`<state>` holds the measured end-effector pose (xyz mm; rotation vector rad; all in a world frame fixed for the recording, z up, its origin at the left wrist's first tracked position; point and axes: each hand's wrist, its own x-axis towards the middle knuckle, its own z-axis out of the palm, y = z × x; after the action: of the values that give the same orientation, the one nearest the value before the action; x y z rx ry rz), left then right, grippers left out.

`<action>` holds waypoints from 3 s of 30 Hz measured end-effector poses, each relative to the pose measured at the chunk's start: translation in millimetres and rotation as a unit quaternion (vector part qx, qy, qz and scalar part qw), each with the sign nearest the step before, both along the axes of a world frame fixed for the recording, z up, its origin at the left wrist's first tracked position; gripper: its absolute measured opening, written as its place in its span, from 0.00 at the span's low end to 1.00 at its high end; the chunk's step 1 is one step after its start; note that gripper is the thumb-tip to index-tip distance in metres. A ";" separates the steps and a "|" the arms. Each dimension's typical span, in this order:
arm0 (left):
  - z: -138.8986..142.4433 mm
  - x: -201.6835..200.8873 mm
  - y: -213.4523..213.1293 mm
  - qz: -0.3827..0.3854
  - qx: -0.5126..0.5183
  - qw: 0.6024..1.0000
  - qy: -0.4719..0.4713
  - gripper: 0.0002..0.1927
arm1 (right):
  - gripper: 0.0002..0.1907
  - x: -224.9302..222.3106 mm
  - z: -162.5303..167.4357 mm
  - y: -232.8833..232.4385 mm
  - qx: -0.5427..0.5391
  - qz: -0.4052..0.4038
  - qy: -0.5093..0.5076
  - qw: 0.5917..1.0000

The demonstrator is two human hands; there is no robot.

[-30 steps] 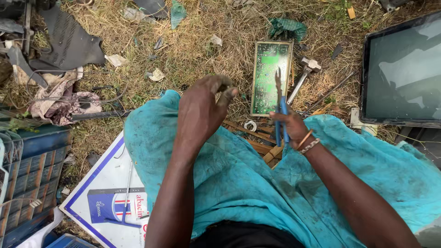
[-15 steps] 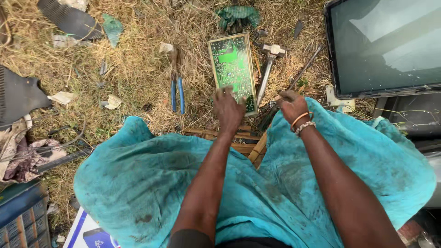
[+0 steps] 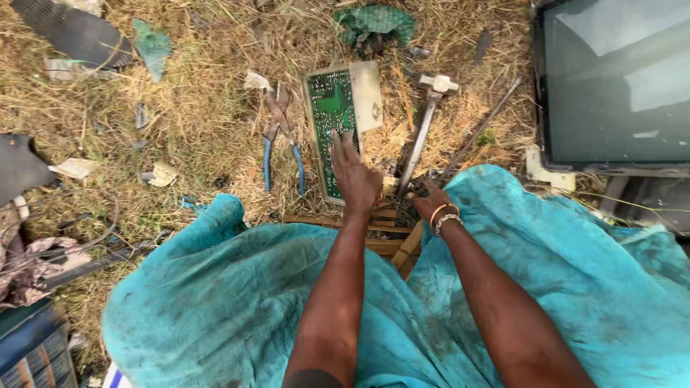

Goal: The person sits on the ground and uses a long screwdriver to pry and unscrew parts from a metal chassis and a green circuit board, at one point using pliers to pull components off the board, and places removed boards and parts into blue plastic crates.

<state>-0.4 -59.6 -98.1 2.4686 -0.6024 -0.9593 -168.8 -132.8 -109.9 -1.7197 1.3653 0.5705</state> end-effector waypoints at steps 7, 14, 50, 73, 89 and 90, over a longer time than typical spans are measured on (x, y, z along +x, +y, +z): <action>-10.6 25.3 47.3 -0.020 -0.140 0.990 0.012 0.49 | 0.46 -2.5 -1.1 -2.2 -0.039 -0.008 0.000 0.999; -7.9 34.3 64.6 -0.069 -0.117 0.987 0.082 0.45 | 0.28 -19.8 25.5 15.8 -0.205 -0.117 0.015 0.972; -2.3 16.0 7.5 -0.189 -0.079 0.969 -0.137 0.36 | 0.30 -99.4 213.2 84.0 -0.166 -0.081 -0.178 0.966; -17.1 55.0 17.4 -0.310 -0.014 0.949 -0.064 0.36 | 0.15 -100.8 269.8 73.6 -0.325 0.073 -0.126 0.934; -10.0 32.5 7.5 -0.196 -0.070 0.977 -0.033 0.33 | 0.17 -111.0 256.3 77.8 -0.275 -0.004 -0.144 0.951; -11.5 30.5 7.5 -0.183 -0.084 0.979 -0.032 0.33 | 0.17 -111.5 255.7 77.9 -0.275 -0.002 -0.143 0.951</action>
<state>30.1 -52.0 -109.6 2.2881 -1.1414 -0.9173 -280.2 -54.8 145.8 -2.1353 1.3914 -0.0869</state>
